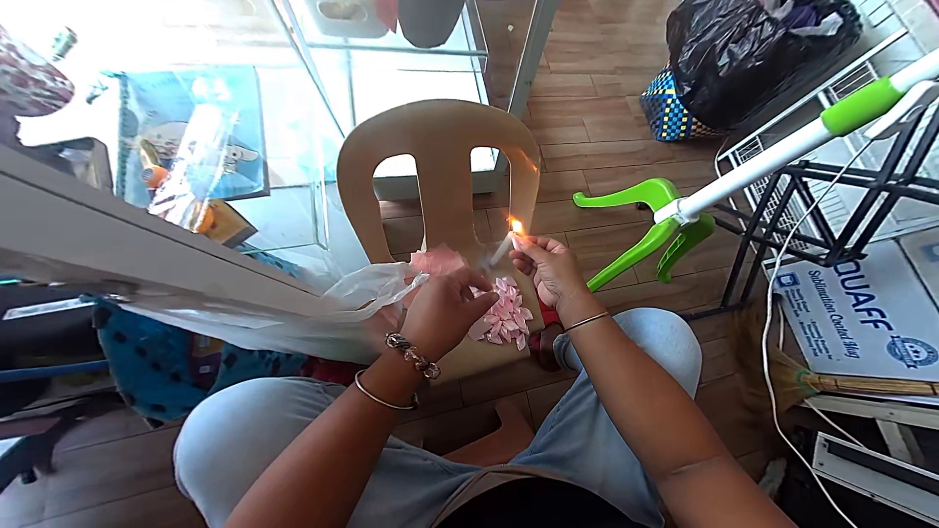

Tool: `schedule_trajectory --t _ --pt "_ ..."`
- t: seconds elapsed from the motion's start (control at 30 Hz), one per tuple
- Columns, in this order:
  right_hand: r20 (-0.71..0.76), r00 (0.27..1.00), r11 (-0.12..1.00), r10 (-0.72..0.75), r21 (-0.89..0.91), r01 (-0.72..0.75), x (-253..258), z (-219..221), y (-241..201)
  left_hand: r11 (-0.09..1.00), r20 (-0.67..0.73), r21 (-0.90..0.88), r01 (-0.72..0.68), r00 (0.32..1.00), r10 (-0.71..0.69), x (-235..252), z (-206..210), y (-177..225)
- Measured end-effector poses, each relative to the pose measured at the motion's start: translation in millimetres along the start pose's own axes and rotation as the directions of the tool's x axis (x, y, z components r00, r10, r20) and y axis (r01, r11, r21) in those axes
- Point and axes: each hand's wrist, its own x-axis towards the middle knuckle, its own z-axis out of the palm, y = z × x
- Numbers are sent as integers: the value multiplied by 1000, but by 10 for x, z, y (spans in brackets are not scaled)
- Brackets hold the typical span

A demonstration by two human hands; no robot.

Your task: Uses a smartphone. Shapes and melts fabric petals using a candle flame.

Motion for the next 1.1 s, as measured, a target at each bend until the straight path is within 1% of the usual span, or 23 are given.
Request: schedule_trajectory --t 0.1,0.2,0.3,0.6,0.67,0.73,0.83,0.9,0.97,1.0,1.03,1.1 --pt "-9 1000 1000 2 29 -2 -32 10 -11 1000 3 -5 5 1000 -5 -3 -7 -9" --pt "-22 1000 999 9 40 -8 39 29 3 1000 -5 9 7 1000 -7 -13 -21 0" --pt "-36 999 1000 -5 30 6 176 68 34 1000 -4 17 10 1000 -10 -14 -28 1" --pt "-28 1000 1000 1 30 -1 181 65 36 1000 -10 -3 -5 1000 5 -27 -37 -21" --pt "-5 1000 1000 3 -6 -3 120 85 -9 1000 -10 -16 2 1000 -2 -24 -35 -21" --pt "43 999 996 -16 -83 20 11 136 -83 998 -11 -58 17 1000 -18 -4 -46 -34" --pt "125 991 987 -41 -147 60 -113 188 -148 987 -6 -134 83 996 -84 78 -94 -75" --pt "96 995 997 -1 -76 8 -61 177 -150 983 -18 -159 95 995 -99 109 -95 -88" --pt "0 998 996 58 69 -58 115 163 -139 981 -19 -168 92 995 -96 130 -73 -71" --pt "-31 996 991 78 107 -74 182 140 -124 981 -12 -168 97 995 -100 135 -62 -49" --pt "-44 995 990 84 117 -79 222 110 -101 981 -4 -166 101 995 -104 137 -51 -32" --pt "-13 998 997 56 51 -56 213 22 -18 981 11 -162 104 995 -103 135 -33 -13"
